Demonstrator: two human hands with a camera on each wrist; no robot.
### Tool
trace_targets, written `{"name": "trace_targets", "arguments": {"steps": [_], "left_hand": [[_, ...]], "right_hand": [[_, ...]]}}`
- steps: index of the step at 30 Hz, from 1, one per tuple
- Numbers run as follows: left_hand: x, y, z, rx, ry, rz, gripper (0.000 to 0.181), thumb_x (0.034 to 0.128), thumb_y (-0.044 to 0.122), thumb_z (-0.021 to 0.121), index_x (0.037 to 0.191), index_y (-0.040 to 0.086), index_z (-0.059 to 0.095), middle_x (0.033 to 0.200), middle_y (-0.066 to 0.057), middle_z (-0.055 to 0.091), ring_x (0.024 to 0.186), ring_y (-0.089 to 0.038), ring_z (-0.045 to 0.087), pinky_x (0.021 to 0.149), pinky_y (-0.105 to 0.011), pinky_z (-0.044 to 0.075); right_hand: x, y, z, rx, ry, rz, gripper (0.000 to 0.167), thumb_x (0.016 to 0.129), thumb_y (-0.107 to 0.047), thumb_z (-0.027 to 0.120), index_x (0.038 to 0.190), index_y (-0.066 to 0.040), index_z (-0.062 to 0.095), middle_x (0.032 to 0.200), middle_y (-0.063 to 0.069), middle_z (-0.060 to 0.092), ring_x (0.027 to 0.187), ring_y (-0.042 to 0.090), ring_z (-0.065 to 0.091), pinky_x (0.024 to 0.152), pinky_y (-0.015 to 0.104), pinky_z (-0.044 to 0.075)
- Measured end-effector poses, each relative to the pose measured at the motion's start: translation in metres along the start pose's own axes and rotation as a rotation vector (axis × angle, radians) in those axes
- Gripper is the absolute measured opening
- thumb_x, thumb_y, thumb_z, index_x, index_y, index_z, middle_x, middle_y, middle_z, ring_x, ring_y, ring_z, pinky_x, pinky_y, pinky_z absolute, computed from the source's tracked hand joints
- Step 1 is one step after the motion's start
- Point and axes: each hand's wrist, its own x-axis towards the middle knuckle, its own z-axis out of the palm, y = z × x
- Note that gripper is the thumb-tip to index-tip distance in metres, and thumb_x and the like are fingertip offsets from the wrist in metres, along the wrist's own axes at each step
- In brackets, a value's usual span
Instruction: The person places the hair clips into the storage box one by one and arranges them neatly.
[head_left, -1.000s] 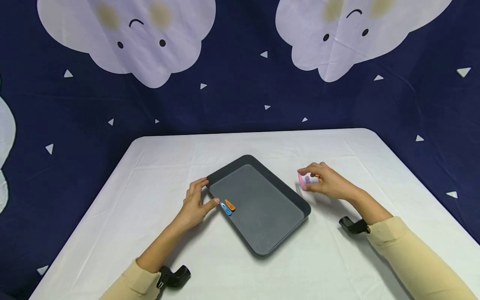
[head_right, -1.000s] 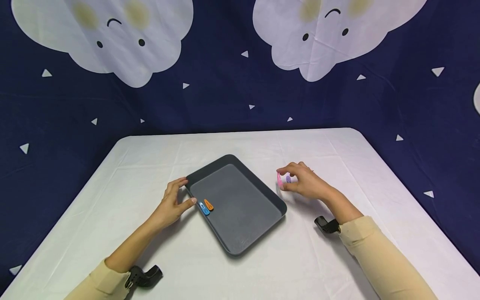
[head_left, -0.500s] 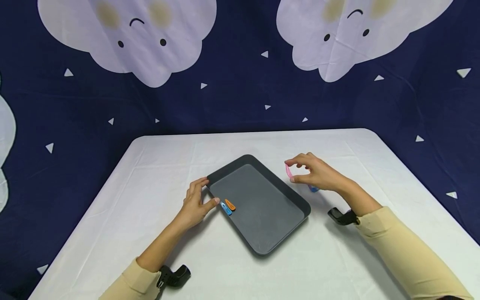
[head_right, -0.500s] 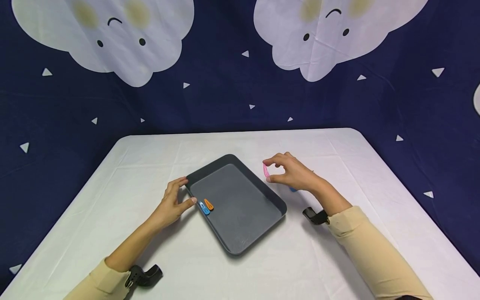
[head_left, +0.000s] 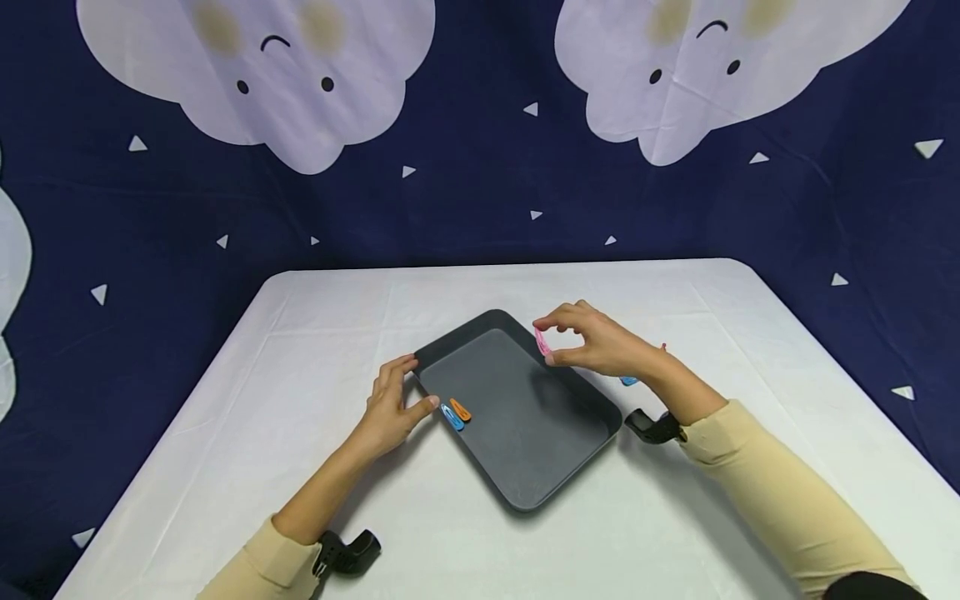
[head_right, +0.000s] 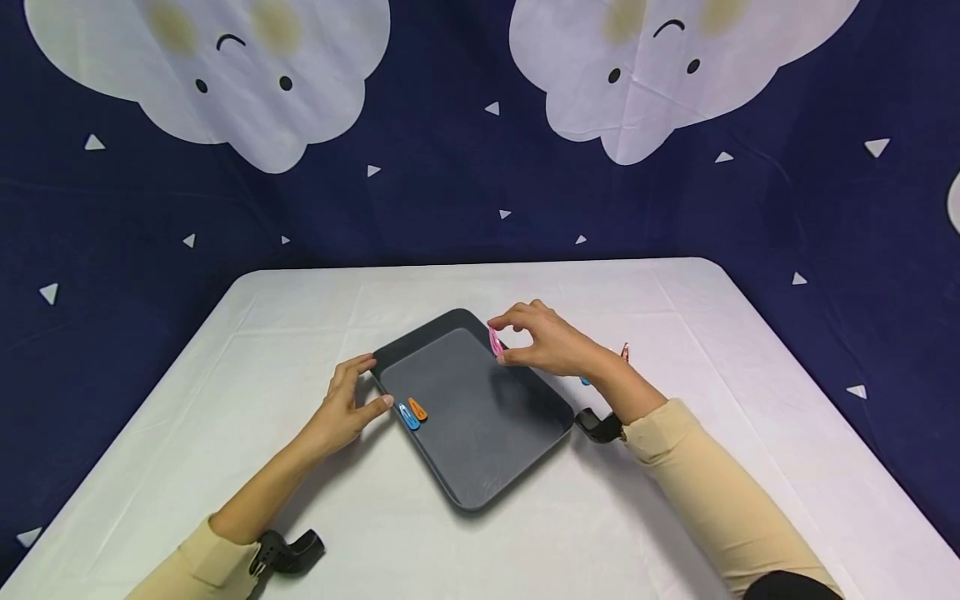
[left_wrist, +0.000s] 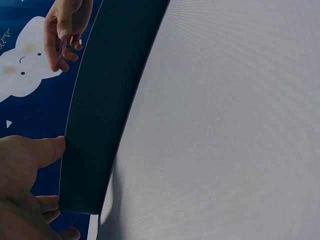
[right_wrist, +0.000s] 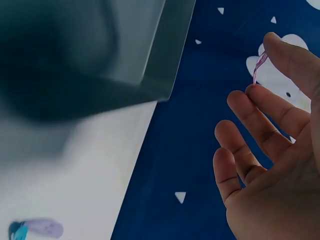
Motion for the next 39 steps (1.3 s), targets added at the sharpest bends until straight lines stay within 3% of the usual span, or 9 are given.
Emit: {"name": "trace_targets", "arguments": {"steps": [12, 21, 26, 32, 39], "left_hand": [[-0.001, 0.000, 0.000, -0.003, 0.017, 0.020, 0.070, 0.0879, 0.021, 0.065, 0.144, 0.000, 0.028, 0.153, -0.011, 0.020, 0.139, -0.032, 0.018, 0.108, -0.056, 0.014], [-0.001, 0.001, 0.001, 0.000, 0.027, 0.023, 0.070, 0.0873, 0.021, 0.066, 0.144, 0.000, 0.029, 0.153, -0.011, 0.020, 0.138, -0.031, 0.020, 0.106, -0.055, 0.016], [0.000, 0.000, 0.001, 0.001, 0.028, 0.019, 0.070, 0.0872, 0.021, 0.066, 0.144, 0.001, 0.030, 0.153, -0.011, 0.021, 0.139, -0.031, 0.020, 0.106, -0.055, 0.016], [0.000, 0.000, 0.001, 0.003, 0.034, 0.014, 0.070, 0.0869, 0.021, 0.066, 0.143, 0.001, 0.031, 0.152, -0.010, 0.022, 0.139, -0.032, 0.020, 0.107, -0.057, 0.016], [0.000, -0.001, 0.001, 0.010, 0.032, 0.011, 0.070, 0.0869, 0.022, 0.066, 0.144, 0.002, 0.030, 0.153, -0.009, 0.021, 0.138, -0.032, 0.021, 0.108, -0.058, 0.016]], "right_hand": [[0.023, -0.017, 0.022, 0.028, -0.020, -0.123, 0.049, 0.078, -0.022, 0.076, 0.123, -0.010, 0.062, 0.119, 0.002, 0.063, 0.103, 0.022, 0.049, 0.087, 0.035, 0.039], [0.035, -0.027, 0.038, 0.009, -0.092, -0.108, 0.051, 0.079, -0.025, 0.075, 0.126, -0.014, 0.060, 0.125, 0.001, 0.060, 0.106, 0.020, 0.047, 0.091, 0.037, 0.039], [0.042, -0.030, 0.047, -0.013, -0.145, -0.104, 0.051, 0.081, -0.026, 0.073, 0.128, -0.013, 0.058, 0.126, 0.000, 0.058, 0.113, 0.020, 0.048, 0.101, 0.044, 0.036], [0.048, -0.033, 0.060, -0.062, -0.208, -0.101, 0.051, 0.083, -0.029, 0.071, 0.129, -0.011, 0.058, 0.130, 0.002, 0.056, 0.113, 0.022, 0.047, 0.096, 0.043, 0.041], [0.054, -0.033, 0.074, -0.092, -0.289, -0.071, 0.049, 0.084, -0.030, 0.070, 0.129, -0.014, 0.058, 0.131, 0.003, 0.054, 0.118, 0.025, 0.048, 0.100, 0.045, 0.041]]}}
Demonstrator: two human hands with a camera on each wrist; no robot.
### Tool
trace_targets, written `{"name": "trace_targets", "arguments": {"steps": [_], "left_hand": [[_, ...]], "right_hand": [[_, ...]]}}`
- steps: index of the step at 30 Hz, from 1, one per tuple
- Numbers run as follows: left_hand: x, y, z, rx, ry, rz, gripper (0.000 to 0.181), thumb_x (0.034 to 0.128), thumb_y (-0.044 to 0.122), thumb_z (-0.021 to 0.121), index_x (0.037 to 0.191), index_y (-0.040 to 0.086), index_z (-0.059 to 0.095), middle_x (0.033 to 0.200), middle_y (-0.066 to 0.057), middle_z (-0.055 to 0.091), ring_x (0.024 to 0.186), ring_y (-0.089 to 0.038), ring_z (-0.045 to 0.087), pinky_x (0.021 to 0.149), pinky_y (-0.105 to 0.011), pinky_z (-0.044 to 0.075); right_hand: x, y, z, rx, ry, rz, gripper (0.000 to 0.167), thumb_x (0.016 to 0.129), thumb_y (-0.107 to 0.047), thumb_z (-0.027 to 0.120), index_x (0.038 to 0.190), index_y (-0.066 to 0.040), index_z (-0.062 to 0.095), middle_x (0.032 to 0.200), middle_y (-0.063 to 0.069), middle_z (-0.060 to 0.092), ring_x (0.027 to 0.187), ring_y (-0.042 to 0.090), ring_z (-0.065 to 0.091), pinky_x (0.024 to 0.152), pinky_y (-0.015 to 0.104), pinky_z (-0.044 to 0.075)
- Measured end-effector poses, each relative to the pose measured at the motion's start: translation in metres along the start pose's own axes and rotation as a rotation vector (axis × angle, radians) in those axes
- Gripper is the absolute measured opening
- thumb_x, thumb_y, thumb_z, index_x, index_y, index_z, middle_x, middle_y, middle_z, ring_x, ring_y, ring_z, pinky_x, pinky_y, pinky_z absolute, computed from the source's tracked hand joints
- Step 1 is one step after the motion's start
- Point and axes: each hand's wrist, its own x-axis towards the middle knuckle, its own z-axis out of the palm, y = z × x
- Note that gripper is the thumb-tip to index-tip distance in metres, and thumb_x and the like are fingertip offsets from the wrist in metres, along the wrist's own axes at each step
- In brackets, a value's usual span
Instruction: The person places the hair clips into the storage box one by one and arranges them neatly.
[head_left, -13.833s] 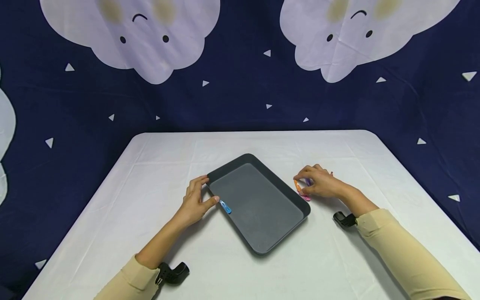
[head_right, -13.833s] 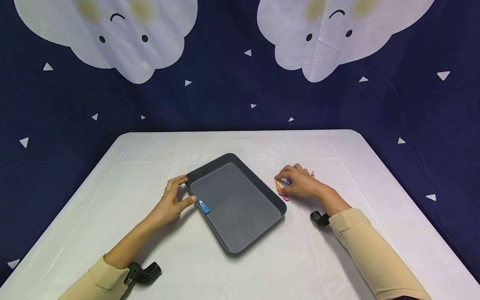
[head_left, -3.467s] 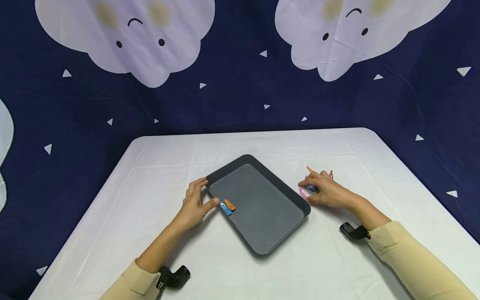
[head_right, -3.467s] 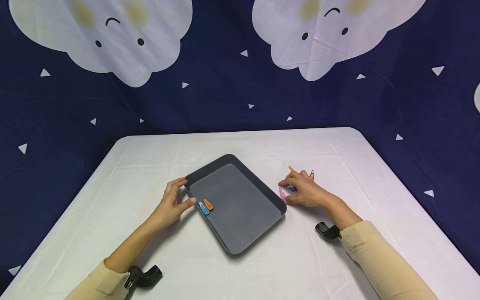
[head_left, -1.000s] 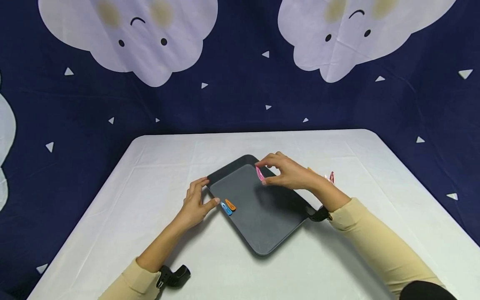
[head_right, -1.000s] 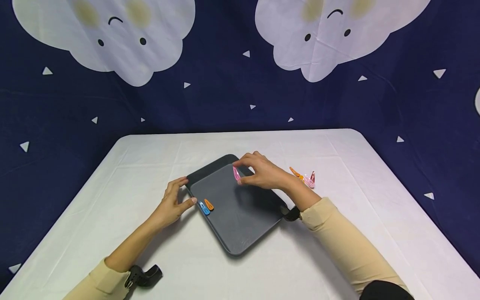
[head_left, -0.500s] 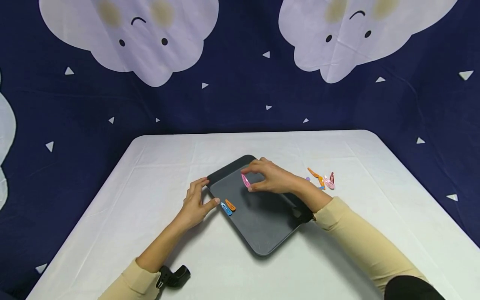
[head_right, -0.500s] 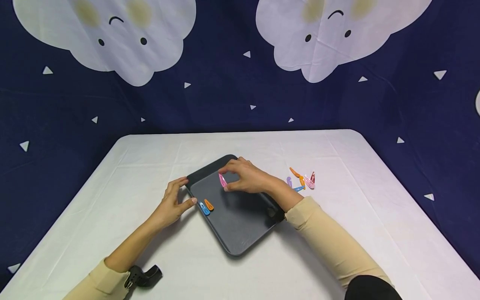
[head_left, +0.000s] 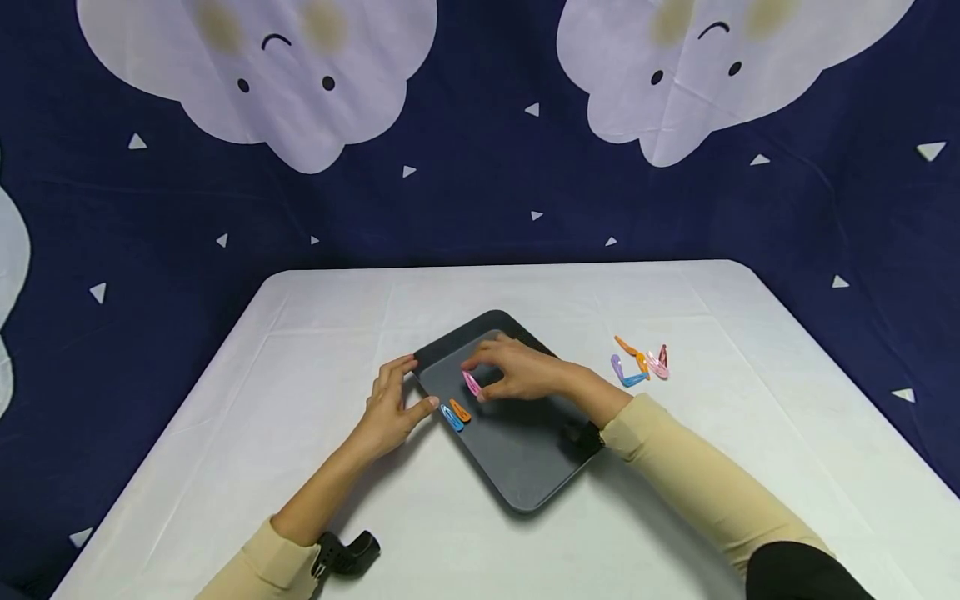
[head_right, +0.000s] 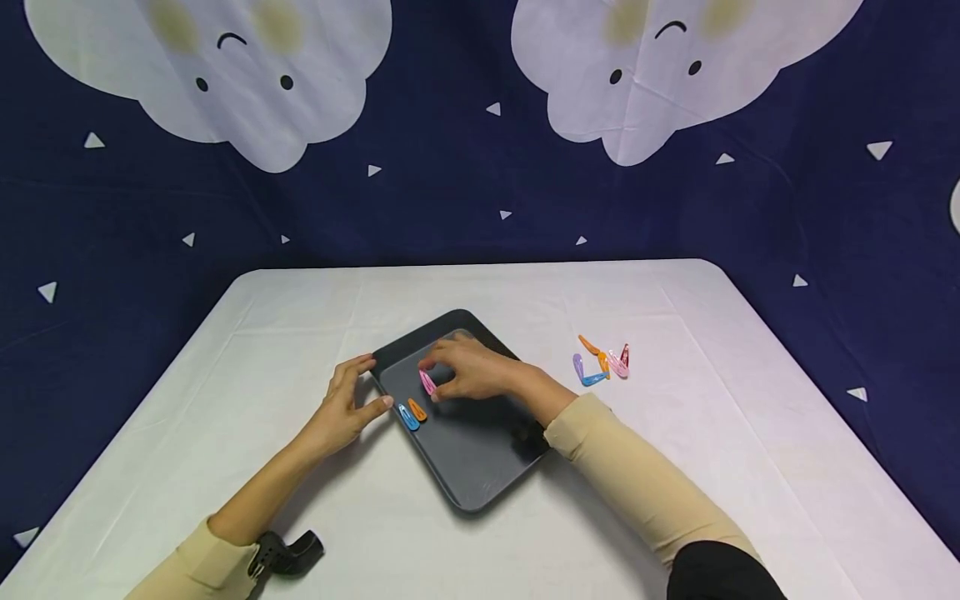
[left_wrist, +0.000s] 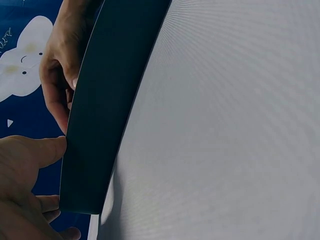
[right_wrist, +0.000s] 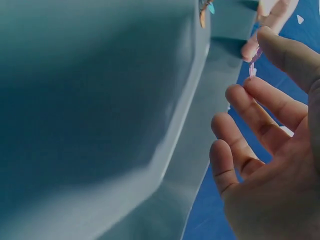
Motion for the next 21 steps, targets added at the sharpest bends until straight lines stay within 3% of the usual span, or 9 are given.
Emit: {"name": "trace_targets", "arguments": {"steps": [9, 21], "left_hand": [[0.000, -0.001, 0.000, 0.002, -0.007, -0.005, 0.071, 0.0870, 0.023, 0.066, 0.144, 0.003, 0.029, 0.153, -0.008, 0.021, 0.140, -0.031, 0.019, 0.108, -0.058, 0.015], [0.000, -0.001, 0.000, 0.004, -0.014, -0.009, 0.071, 0.0877, 0.025, 0.065, 0.145, 0.004, 0.028, 0.153, -0.008, 0.020, 0.140, -0.031, 0.019, 0.108, -0.057, 0.015]], "right_hand": [[0.003, -0.001, 0.009, -0.022, -0.077, -0.005, 0.049, 0.084, -0.029, 0.070, 0.129, -0.014, 0.058, 0.125, 0.002, 0.056, 0.109, 0.022, 0.048, 0.092, 0.040, 0.043], [0.008, 0.000, 0.019, -0.069, -0.095, -0.012, 0.048, 0.081, -0.029, 0.072, 0.126, -0.017, 0.060, 0.123, 0.000, 0.057, 0.111, 0.020, 0.046, 0.099, 0.039, 0.039]]}}
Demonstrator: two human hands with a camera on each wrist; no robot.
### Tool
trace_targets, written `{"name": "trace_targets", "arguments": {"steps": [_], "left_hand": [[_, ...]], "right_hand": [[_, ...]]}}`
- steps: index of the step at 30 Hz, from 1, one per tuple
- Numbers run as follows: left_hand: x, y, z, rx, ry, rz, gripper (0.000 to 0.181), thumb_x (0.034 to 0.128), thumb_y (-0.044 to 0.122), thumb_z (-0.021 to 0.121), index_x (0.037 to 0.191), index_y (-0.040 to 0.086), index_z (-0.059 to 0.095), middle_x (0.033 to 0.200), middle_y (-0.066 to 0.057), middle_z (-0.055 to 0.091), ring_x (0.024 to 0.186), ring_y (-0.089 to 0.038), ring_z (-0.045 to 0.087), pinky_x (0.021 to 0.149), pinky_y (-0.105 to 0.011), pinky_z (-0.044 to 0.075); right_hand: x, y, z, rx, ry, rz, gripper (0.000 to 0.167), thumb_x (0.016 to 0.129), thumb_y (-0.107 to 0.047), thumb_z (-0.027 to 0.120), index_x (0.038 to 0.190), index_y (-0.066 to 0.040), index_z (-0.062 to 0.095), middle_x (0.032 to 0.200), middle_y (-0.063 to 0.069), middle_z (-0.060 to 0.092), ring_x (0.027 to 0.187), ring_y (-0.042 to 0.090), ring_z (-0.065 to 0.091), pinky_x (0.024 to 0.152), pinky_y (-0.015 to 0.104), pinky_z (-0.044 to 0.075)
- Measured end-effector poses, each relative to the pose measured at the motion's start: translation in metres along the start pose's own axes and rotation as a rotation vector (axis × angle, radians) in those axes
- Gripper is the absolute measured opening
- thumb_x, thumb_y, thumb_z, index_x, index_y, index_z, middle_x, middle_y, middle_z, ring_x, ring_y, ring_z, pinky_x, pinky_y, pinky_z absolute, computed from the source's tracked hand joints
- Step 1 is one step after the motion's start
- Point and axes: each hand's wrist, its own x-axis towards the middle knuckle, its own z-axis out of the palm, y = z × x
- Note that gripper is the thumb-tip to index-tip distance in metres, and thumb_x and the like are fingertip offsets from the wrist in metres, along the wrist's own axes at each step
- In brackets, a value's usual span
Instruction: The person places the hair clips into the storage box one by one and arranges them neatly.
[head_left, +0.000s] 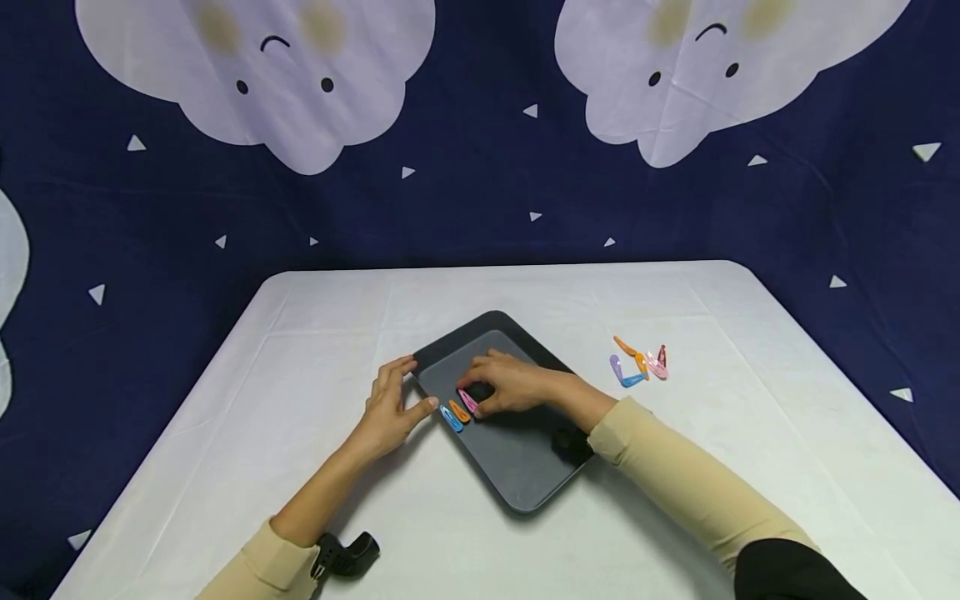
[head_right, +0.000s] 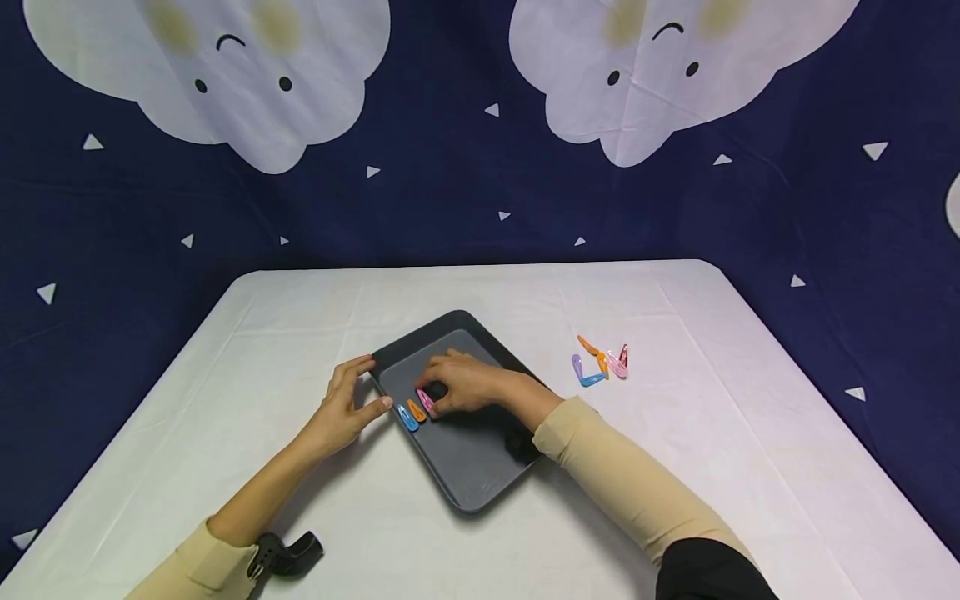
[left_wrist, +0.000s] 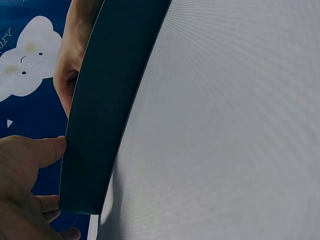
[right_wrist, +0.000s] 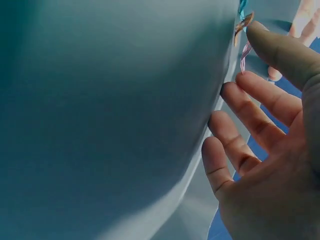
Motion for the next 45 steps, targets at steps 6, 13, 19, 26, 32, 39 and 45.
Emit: {"name": "trace_targets", "arguments": {"steps": [6, 13, 19, 26, 32, 39, 45], "left_hand": [[-0.0007, -0.0014, -0.0002, 0.003, -0.002, -0.002, 0.071, 0.0881, 0.027, 0.065, 0.145, 0.005, 0.028, 0.153, -0.008, 0.020, 0.139, -0.032, 0.019, 0.108, -0.058, 0.015], [-0.0001, -0.0021, 0.0001, 0.001, 0.008, 0.006, 0.071, 0.0876, 0.026, 0.065, 0.145, 0.004, 0.029, 0.153, -0.008, 0.021, 0.139, -0.032, 0.020, 0.107, -0.058, 0.016], [0.0004, -0.0021, 0.0004, 0.000, 0.015, 0.013, 0.071, 0.0874, 0.025, 0.066, 0.144, 0.003, 0.030, 0.152, -0.009, 0.021, 0.138, -0.032, 0.021, 0.107, -0.057, 0.016], [-0.0009, -0.0008, 0.0006, -0.003, 0.024, 0.024, 0.070, 0.0868, 0.022, 0.066, 0.143, 0.000, 0.030, 0.152, -0.011, 0.023, 0.138, -0.032, 0.021, 0.108, -0.058, 0.014], [-0.0012, -0.0005, 0.0007, 0.002, 0.025, 0.028, 0.071, 0.0866, 0.022, 0.066, 0.143, 0.000, 0.030, 0.151, -0.011, 0.023, 0.137, -0.032, 0.021, 0.107, -0.057, 0.015], [-0.0007, -0.0004, 0.0010, 0.002, 0.020, 0.023, 0.071, 0.0868, 0.023, 0.066, 0.144, 0.001, 0.030, 0.152, -0.010, 0.023, 0.138, -0.032, 0.021, 0.107, -0.057, 0.015], [-0.0006, -0.0001, 0.0009, 0.000, 0.016, 0.020, 0.071, 0.0869, 0.024, 0.066, 0.144, 0.002, 0.030, 0.152, -0.010, 0.023, 0.139, -0.032, 0.020, 0.108, -0.058, 0.015]], "right_hand": [[0.0017, 0.0009, 0.0031, -0.023, -0.008, 0.003, 0.049, 0.081, -0.033, 0.073, 0.126, -0.020, 0.061, 0.121, -0.002, 0.055, 0.108, 0.017, 0.044, 0.097, 0.035, 0.040], [0.0021, 0.0009, 0.0042, -0.029, -0.002, 0.001, 0.048, 0.081, -0.033, 0.073, 0.126, -0.021, 0.061, 0.120, -0.002, 0.054, 0.106, 0.016, 0.043, 0.095, 0.035, 0.040], [0.0020, 0.0002, 0.0046, -0.036, 0.002, -0.007, 0.049, 0.080, -0.034, 0.074, 0.126, -0.023, 0.061, 0.121, -0.003, 0.054, 0.105, 0.015, 0.042, 0.092, 0.034, 0.040], [0.0018, -0.0006, 0.0045, -0.039, -0.001, -0.002, 0.050, 0.080, -0.036, 0.074, 0.126, -0.023, 0.061, 0.121, -0.003, 0.053, 0.105, 0.015, 0.041, 0.092, 0.033, 0.038], [0.0011, -0.0002, 0.0047, -0.038, -0.004, 0.012, 0.051, 0.079, -0.037, 0.074, 0.127, -0.023, 0.061, 0.122, -0.004, 0.053, 0.105, 0.015, 0.041, 0.092, 0.033, 0.038], [0.0000, 0.0000, 0.0050, -0.038, -0.006, 0.019, 0.051, 0.080, -0.038, 0.074, 0.127, -0.024, 0.060, 0.123, -0.004, 0.052, 0.104, 0.014, 0.041, 0.092, 0.033, 0.038], [-0.0010, -0.0004, 0.0040, -0.033, -0.006, 0.018, 0.052, 0.079, -0.038, 0.074, 0.127, -0.023, 0.060, 0.122, -0.003, 0.053, 0.104, 0.015, 0.041, 0.092, 0.033, 0.039]]}}
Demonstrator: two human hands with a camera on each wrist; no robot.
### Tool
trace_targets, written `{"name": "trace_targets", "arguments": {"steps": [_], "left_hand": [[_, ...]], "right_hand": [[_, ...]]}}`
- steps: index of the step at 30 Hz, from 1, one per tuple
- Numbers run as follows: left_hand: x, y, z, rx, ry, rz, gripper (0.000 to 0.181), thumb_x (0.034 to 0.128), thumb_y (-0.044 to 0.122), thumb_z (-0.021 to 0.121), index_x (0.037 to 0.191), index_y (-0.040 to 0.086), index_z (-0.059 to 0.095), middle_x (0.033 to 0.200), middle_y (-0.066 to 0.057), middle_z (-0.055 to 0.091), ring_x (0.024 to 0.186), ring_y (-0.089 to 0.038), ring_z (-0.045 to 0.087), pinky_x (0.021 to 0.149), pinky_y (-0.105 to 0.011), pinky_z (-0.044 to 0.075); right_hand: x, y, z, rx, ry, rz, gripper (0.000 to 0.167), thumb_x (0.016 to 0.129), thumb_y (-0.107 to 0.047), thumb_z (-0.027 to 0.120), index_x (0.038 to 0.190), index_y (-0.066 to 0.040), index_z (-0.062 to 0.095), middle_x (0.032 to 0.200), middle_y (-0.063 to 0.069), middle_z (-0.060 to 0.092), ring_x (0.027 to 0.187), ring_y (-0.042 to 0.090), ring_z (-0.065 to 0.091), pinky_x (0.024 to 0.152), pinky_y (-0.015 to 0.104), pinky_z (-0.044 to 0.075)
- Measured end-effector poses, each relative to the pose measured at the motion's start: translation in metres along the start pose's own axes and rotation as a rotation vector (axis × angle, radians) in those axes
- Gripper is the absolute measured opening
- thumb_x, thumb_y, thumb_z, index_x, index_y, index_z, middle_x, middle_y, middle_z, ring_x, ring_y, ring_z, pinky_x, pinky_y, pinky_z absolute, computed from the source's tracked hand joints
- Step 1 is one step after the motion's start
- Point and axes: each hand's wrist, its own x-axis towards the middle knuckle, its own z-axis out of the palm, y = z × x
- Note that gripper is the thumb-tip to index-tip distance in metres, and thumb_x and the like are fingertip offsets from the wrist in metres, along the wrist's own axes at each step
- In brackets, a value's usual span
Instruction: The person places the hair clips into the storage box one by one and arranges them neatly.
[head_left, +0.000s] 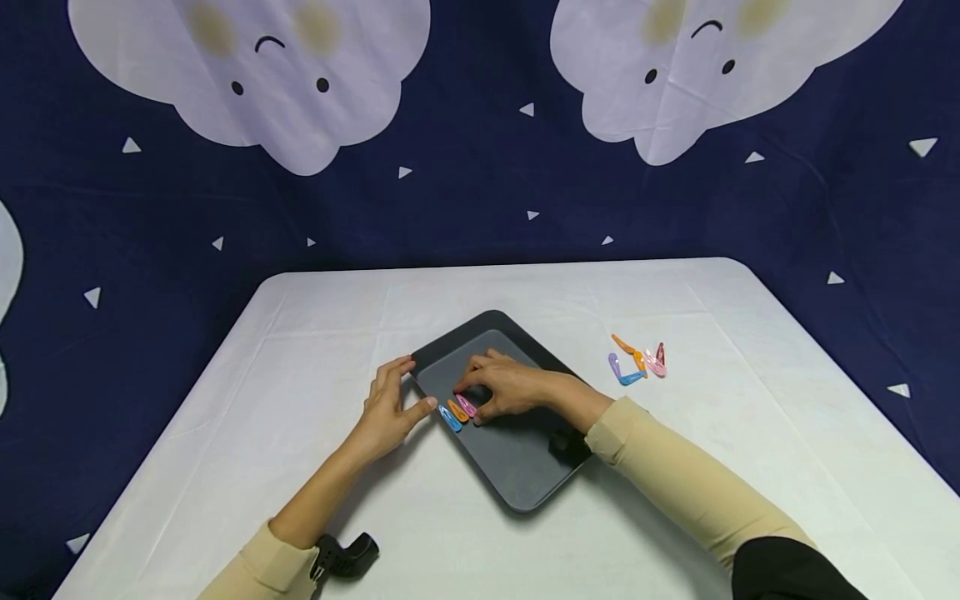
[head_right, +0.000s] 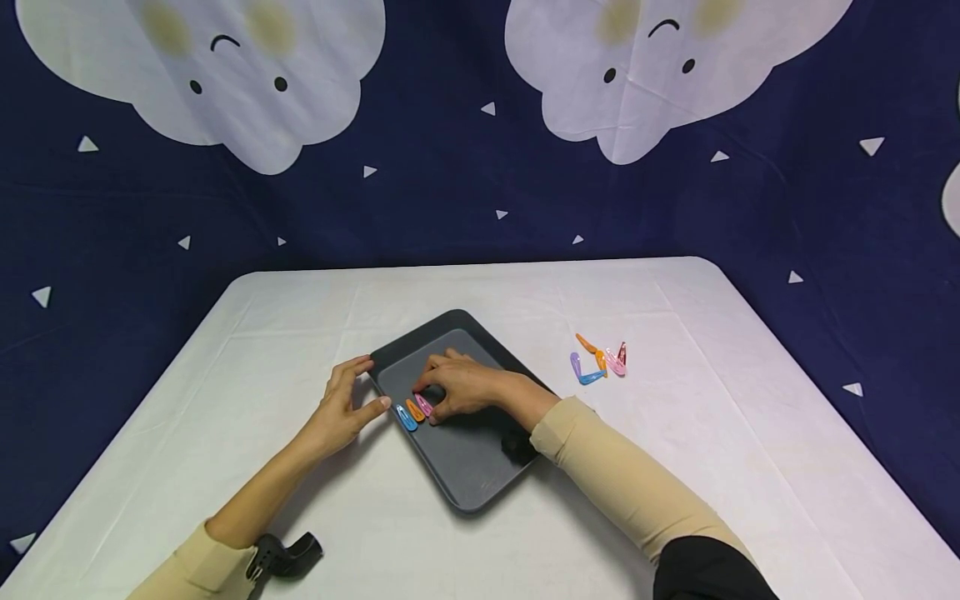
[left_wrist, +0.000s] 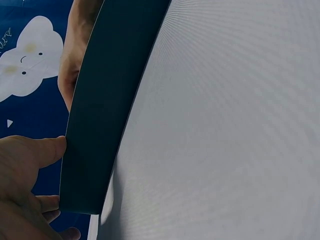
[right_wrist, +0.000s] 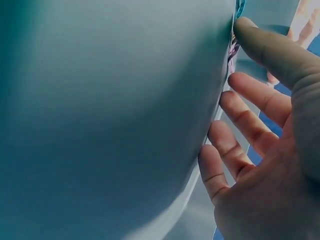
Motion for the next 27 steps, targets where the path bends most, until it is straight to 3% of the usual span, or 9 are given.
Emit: {"name": "trace_targets", "arguments": {"steps": [15, 21, 27], "left_hand": [[0.000, 0.000, 0.000, 0.000, 0.006, 0.004, 0.071, 0.0867, 0.023, 0.066, 0.143, 0.001, 0.030, 0.152, -0.010, 0.023, 0.139, -0.032, 0.020, 0.108, -0.056, 0.015], [0.001, 0.001, 0.000, 0.001, -0.004, 0.001, 0.071, 0.0875, 0.023, 0.066, 0.144, 0.001, 0.029, 0.152, -0.010, 0.022, 0.139, -0.033, 0.019, 0.108, -0.057, 0.015], [0.000, 0.002, 0.000, -0.007, -0.006, 0.001, 0.070, 0.0875, 0.021, 0.065, 0.143, 0.000, 0.029, 0.152, -0.011, 0.022, 0.139, -0.033, 0.019, 0.108, -0.057, 0.014]], "right_hand": [[-0.006, 0.002, -0.012, 0.109, 0.029, -0.030, 0.052, 0.080, -0.030, 0.073, 0.128, -0.017, 0.058, 0.124, -0.001, 0.057, 0.115, 0.021, 0.048, 0.101, 0.041, 0.039], [-0.016, 0.004, -0.028, 0.156, 0.078, -0.015, 0.053, 0.082, -0.029, 0.072, 0.130, -0.015, 0.057, 0.128, 0.000, 0.056, 0.119, 0.024, 0.052, 0.109, 0.049, 0.032], [-0.030, 0.011, -0.044, 0.212, 0.153, -0.065, 0.052, 0.082, -0.026, 0.073, 0.129, -0.012, 0.057, 0.128, 0.002, 0.058, 0.118, 0.030, 0.054, 0.106, 0.048, 0.036]]}}
